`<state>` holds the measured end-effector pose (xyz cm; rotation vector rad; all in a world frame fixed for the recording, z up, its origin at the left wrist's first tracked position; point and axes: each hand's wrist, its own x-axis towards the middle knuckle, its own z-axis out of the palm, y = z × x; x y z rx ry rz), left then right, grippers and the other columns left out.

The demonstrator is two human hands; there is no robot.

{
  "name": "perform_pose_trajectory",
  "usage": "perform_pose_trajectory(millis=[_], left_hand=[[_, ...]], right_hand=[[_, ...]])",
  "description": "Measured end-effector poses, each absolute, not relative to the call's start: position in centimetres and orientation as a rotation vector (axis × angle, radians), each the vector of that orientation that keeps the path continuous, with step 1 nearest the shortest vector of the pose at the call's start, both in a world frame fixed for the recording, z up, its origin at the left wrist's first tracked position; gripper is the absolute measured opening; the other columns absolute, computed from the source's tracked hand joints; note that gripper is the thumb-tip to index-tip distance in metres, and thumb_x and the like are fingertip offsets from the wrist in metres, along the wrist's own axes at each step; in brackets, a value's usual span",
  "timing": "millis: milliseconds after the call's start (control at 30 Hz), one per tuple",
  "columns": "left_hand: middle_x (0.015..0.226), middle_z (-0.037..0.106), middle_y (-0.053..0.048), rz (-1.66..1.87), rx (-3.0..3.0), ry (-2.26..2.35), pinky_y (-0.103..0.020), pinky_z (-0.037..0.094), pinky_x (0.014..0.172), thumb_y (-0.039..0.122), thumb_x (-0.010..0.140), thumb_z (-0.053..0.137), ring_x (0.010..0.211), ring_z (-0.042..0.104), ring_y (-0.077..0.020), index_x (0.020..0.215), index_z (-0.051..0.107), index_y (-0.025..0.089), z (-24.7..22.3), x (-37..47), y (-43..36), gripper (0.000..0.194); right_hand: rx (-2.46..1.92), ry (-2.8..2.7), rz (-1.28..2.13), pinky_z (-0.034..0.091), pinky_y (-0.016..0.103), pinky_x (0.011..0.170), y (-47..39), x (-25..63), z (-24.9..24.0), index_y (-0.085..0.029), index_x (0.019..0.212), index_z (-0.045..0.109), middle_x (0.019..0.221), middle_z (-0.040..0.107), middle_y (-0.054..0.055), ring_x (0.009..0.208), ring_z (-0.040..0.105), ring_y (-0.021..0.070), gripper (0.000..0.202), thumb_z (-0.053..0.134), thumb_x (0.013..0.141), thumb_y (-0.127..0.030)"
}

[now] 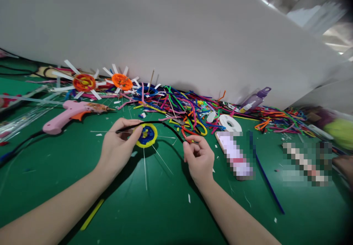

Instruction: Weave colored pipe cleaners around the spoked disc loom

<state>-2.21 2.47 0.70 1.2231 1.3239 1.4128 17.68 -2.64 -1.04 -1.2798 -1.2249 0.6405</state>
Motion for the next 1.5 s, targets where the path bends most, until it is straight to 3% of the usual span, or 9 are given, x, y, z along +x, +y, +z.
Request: perform_pose_trajectory(millis=[333,800,1033,1133,1233,1367,1500], left_hand=[[0.082,0.066,0.001,1.491,0.914,1.179,-0.021,0.052,0.053,0.037,0.067,0.082,0.065,0.062,-0.0131,0.086,0.064,0.021,-1.4,-2.0,3.5,0.031],[0.087,0.069,0.000,1.565,0.745,1.097,-0.020,0.053,0.053,0.031,0.060,0.085,0.068,0.065,-0.0122,0.078,0.063,0.019,-1.0,-1.4,3.5,0.031],[0.080,0.067,0.001,1.553,0.661,1.092,-0.018,0.052,0.052,0.029,0.059,0.085,0.067,0.063,-0.0120,0.077,0.062,0.018,-0.9,-1.1,3.6,0.031],[0.080,0.066,0.002,1.549,0.720,1.101,-0.018,0.051,0.051,0.031,0.063,0.083,0.067,0.063,-0.0123,0.081,0.063,0.021,-1.2,-1.2,3.5,0.029],[0.088,0.067,0.001,1.545,0.857,1.123,-0.021,0.053,0.056,0.033,0.069,0.080,0.072,0.064,-0.0140,0.085,0.063,0.022,-1.7,-1.3,3.3,0.025],[0.095,0.068,-0.001,1.512,0.990,1.126,-0.025,0.054,0.066,0.035,0.074,0.077,0.079,0.065,-0.0160,0.090,0.064,0.024,-2.4,-1.5,3.0,0.023],[0.097,0.067,-0.001,1.499,1.042,1.098,-0.026,0.054,0.069,0.035,0.075,0.076,0.084,0.066,-0.0168,0.089,0.064,0.023,-2.7,-1.4,2.9,0.022]], right_hand=[[-1.279,-1.583,0.450,0.035,0.020,0.049,-2.9,17.2,-0.6,-0.011,0.103,0.071,0.052,0.026,-0.010,0.045,0.030,0.0067,0.025,0.058,0.083,-0.020],[-1.045,-1.794,0.435,0.032,0.021,0.043,-3.7,16.5,-0.7,-0.006,0.091,0.077,0.047,0.033,-0.008,0.041,0.034,0.0060,0.022,0.058,0.083,-0.013],[-1.020,-1.815,0.506,0.031,0.020,0.043,-3.8,16.3,-0.9,-0.007,0.088,0.077,0.049,0.026,-0.009,0.041,0.028,0.0055,0.021,0.059,0.081,-0.014],[-1.030,-1.851,0.534,0.032,0.019,0.044,-3.8,16.2,-1.3,-0.009,0.092,0.077,0.048,0.032,-0.009,0.041,0.031,0.0052,0.022,0.060,0.080,-0.016],[-1.032,-1.903,0.611,0.035,0.018,0.045,-3.9,16.1,-1.4,-0.009,0.098,0.075,0.051,0.047,-0.006,0.042,0.038,0.0051,0.025,0.060,0.080,-0.018],[-1.068,-1.951,0.728,0.038,0.017,0.047,-4.1,16.1,-1.1,-0.014,0.103,0.071,0.072,0.068,0.000,0.045,0.045,0.0048,0.025,0.059,0.081,-0.019],[-1.106,-1.971,0.849,0.041,0.018,0.053,-4.1,16.0,-0.8,-0.019,0.096,0.068,0.072,0.066,-0.002,0.049,0.049,0.0056,0.017,0.062,0.080,-0.019]])
